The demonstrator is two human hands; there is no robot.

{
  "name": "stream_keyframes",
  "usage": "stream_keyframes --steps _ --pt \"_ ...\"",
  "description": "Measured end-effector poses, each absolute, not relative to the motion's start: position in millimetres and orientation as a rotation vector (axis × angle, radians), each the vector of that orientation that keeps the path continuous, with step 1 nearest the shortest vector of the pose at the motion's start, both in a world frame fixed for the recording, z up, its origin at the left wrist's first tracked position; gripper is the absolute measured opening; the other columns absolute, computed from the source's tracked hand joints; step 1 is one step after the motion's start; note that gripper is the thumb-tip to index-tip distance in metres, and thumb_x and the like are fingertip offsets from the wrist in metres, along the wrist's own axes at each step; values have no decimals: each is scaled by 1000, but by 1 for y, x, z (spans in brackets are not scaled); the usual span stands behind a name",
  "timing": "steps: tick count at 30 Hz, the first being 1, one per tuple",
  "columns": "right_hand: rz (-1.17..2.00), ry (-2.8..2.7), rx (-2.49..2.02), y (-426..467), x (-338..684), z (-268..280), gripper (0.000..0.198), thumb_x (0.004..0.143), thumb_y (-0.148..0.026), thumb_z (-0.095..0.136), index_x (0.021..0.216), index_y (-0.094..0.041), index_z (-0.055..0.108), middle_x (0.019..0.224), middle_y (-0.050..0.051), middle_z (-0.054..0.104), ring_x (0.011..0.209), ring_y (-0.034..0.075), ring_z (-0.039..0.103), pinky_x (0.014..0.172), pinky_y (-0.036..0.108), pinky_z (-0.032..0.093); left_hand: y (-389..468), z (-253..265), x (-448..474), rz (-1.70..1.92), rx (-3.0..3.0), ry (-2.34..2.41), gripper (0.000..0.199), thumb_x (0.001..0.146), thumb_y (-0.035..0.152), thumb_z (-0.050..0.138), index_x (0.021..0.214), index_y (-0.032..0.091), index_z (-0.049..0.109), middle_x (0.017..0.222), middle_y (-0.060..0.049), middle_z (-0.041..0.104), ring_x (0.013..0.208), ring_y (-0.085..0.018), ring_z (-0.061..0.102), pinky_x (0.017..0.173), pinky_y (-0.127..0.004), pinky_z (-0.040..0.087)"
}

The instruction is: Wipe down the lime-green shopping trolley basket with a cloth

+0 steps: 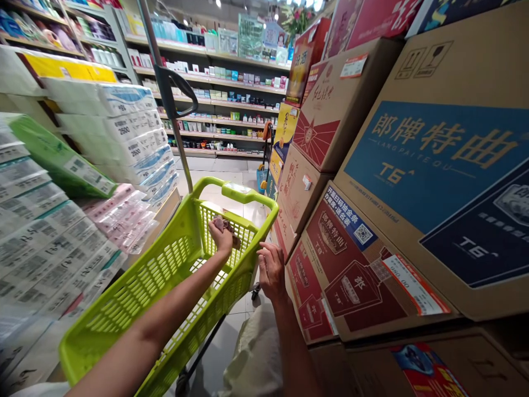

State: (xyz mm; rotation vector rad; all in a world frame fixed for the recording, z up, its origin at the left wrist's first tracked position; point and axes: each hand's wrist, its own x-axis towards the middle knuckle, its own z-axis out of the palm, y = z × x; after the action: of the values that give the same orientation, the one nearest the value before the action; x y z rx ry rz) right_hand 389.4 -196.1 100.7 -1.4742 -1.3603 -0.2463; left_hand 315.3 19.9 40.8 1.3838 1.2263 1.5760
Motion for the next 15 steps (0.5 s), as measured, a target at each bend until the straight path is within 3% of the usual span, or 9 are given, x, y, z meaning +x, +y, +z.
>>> stream_keyframes --steps 2,7,12,15 --pt "-244 -1323 -1485 -198 391 100 26 105 -24 40 104 -23 65 124 10 67 124 24 57 109 49 46 11 42 318 1576 1457 1162 39 79 5 55 113 22 52 119 -12 54 108 -24 60 95 -43 53" --pt "-257 -1344 -1491 -193 397 97 27 106 -26 40 108 -23 66 126 10 67 125 23 59 109 46 48 -16 21 302 1424 1727 956 30 77 16 65 106 21 58 104 -11 58 94 -26 63 85 -46 57" --pt "-261 -1443 -1540 -163 403 109 40 109 -32 32 135 -24 60 149 9 58 147 23 46 126 52 33 -11 42 310 1564 1911 748 33 80 12 62 111 23 58 117 -13 57 117 -29 59 107 -53 50" --pt "-217 -1446 -1569 -146 405 111 50 110 -39 21 150 -24 49 156 9 53 155 23 37 129 54 27 -11 42 314 1498 1979 625 30 82 13 62 111 23 61 120 -13 56 121 -29 58 108 -52 50"
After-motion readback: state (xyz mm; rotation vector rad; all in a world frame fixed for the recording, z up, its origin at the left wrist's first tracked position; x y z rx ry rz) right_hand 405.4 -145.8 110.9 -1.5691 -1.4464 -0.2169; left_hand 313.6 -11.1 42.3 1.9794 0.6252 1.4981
